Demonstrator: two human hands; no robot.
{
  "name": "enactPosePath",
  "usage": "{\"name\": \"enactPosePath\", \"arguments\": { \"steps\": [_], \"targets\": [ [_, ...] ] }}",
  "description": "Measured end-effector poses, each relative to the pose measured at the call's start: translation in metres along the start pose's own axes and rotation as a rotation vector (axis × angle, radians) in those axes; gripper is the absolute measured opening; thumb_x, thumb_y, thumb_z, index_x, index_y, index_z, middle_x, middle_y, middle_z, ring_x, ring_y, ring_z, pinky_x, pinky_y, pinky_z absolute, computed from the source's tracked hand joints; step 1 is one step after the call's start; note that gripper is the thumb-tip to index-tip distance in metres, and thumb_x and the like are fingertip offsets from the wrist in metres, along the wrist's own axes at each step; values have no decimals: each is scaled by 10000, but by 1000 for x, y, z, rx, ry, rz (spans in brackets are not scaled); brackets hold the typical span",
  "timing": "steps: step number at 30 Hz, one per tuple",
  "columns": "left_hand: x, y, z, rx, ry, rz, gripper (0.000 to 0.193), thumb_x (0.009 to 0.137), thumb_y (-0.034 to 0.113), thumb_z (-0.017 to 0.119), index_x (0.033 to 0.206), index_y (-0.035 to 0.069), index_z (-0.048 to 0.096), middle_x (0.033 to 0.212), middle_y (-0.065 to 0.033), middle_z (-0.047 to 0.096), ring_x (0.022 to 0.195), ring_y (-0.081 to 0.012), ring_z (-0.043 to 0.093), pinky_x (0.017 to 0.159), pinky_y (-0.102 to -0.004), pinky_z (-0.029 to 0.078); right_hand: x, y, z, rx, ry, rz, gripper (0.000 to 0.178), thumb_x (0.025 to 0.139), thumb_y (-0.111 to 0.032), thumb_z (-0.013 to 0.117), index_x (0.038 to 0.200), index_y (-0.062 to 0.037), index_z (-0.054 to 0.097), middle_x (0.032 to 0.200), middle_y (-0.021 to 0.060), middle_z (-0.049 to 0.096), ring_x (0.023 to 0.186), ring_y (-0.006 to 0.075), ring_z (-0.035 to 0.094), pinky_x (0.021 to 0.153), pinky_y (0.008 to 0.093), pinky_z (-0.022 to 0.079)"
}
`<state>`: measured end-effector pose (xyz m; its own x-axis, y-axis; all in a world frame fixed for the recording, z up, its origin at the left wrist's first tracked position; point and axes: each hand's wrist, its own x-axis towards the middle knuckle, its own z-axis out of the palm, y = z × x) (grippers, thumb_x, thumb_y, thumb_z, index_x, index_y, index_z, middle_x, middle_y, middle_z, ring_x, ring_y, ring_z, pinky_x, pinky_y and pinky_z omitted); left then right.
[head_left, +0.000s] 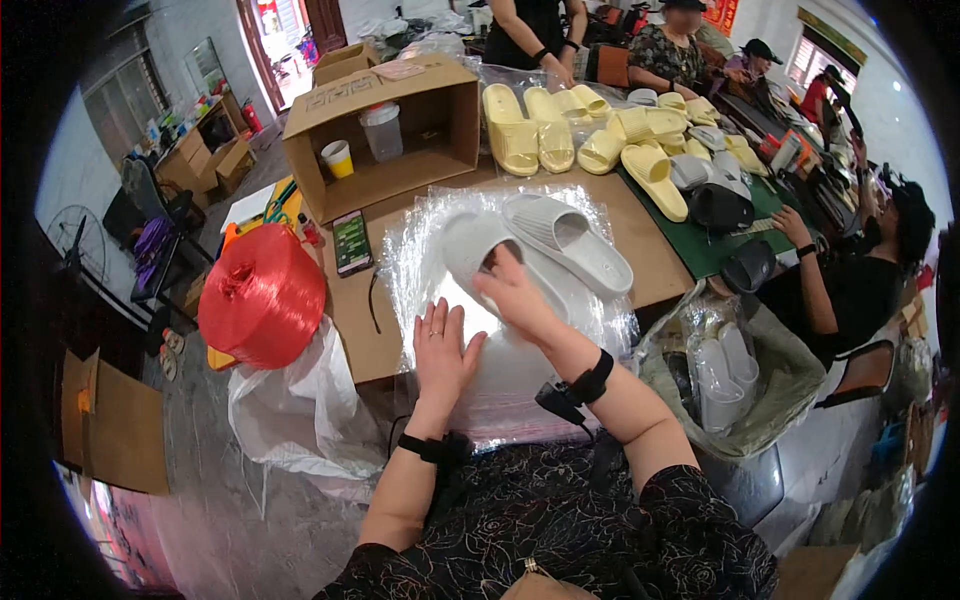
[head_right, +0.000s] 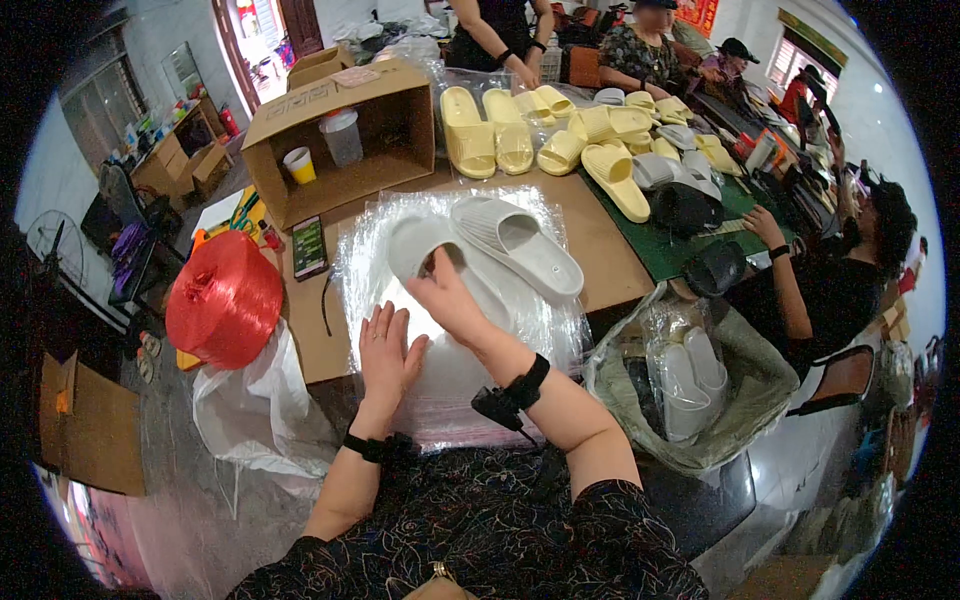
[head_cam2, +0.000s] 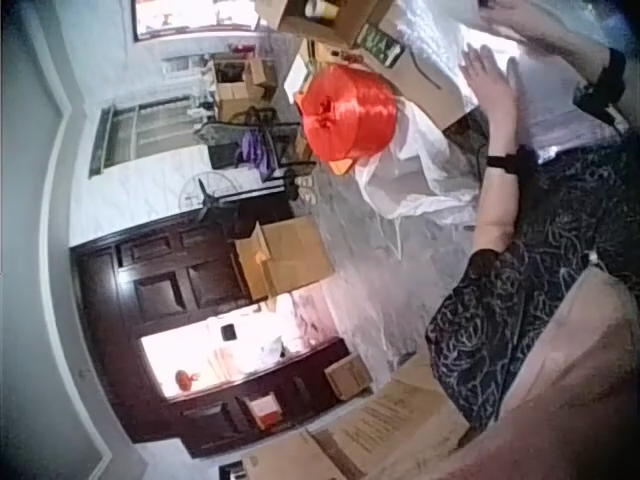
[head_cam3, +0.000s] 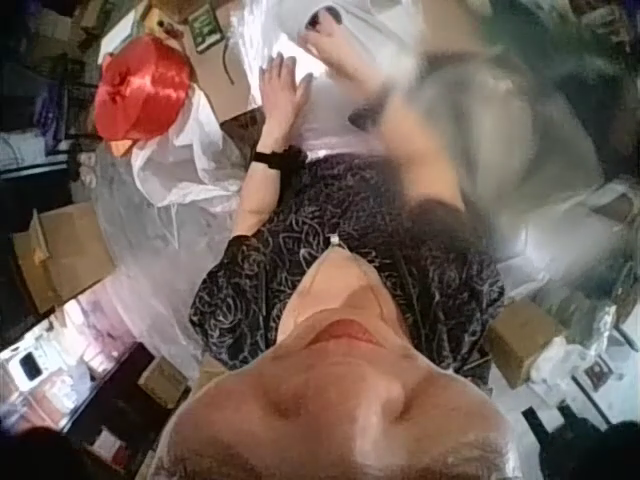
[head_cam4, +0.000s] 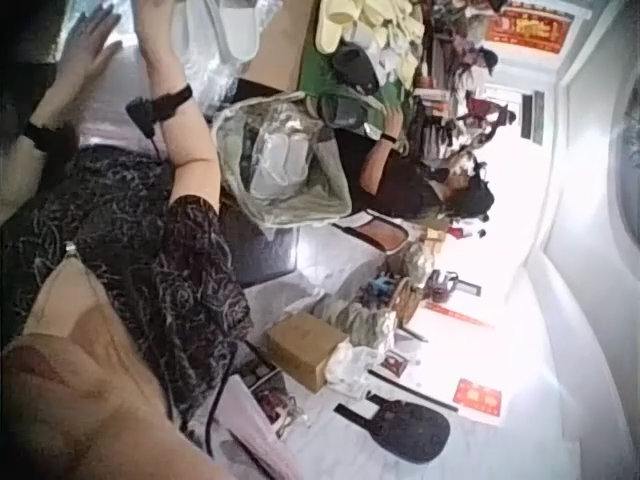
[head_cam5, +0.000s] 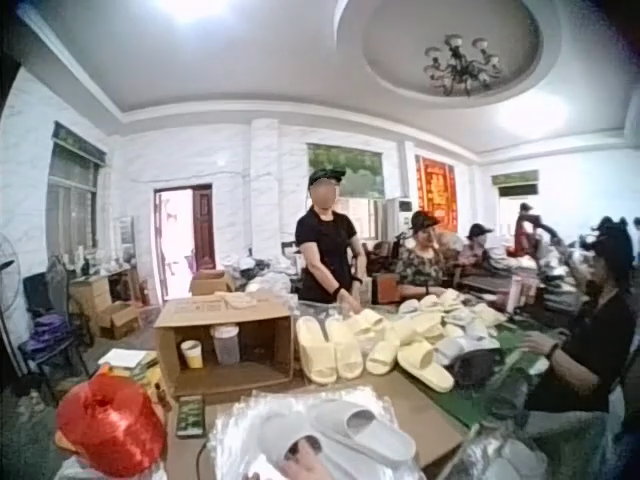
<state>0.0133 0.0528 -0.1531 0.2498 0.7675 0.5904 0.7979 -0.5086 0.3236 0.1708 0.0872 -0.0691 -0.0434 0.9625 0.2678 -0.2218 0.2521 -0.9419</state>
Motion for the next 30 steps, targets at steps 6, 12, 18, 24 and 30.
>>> {"name": "enactPosePath", "arguments": {
  "steps": [6,12,18,24,30],
  "targets": [
    [0,1,-6,-12,-7,-28,540,917,390,652,1306,23,574,1429,-220,508,1371,-404,419,1154,-547,266,-32,-48,-35,-652,102,-20,364,878,-161,693,1200,-8,623,1171,173,617,1096,257,581,903,352,479],
    [2,-2,-2,5,-9,-14,547,912,398,655,1300,21,574,1427,-219,506,1371,-397,418,1157,-545,263,-9,-18,-90,-1325,428,-120,603,786,-373,796,1210,16,614,1196,236,572,1130,388,522,959,464,458],
    [0,-2,1,18,2,-10,535,905,389,663,1289,24,583,1426,-213,510,1363,-401,427,1152,-543,274,7,-14,-64,-1294,92,-78,567,791,-363,786,1156,15,573,1132,219,552,1080,397,541,893,474,490],
    [2,0,1,19,30,23,553,903,415,652,1285,21,578,1421,-235,502,1351,-418,432,1144,-558,278,12,15,-60,-1328,92,-157,346,859,-297,712,1023,-13,603,995,210,589,936,400,618,787,482,527],
    [1,2,-1,12,-19,-6,549,902,409,653,1283,20,582,1421,-237,501,1354,-417,427,1141,-561,283,13,18,-77,-1292,142,-148,313,901,-289,635,860,22,640,892,245,626,800,432,648,730,504,531]
  ]
}}
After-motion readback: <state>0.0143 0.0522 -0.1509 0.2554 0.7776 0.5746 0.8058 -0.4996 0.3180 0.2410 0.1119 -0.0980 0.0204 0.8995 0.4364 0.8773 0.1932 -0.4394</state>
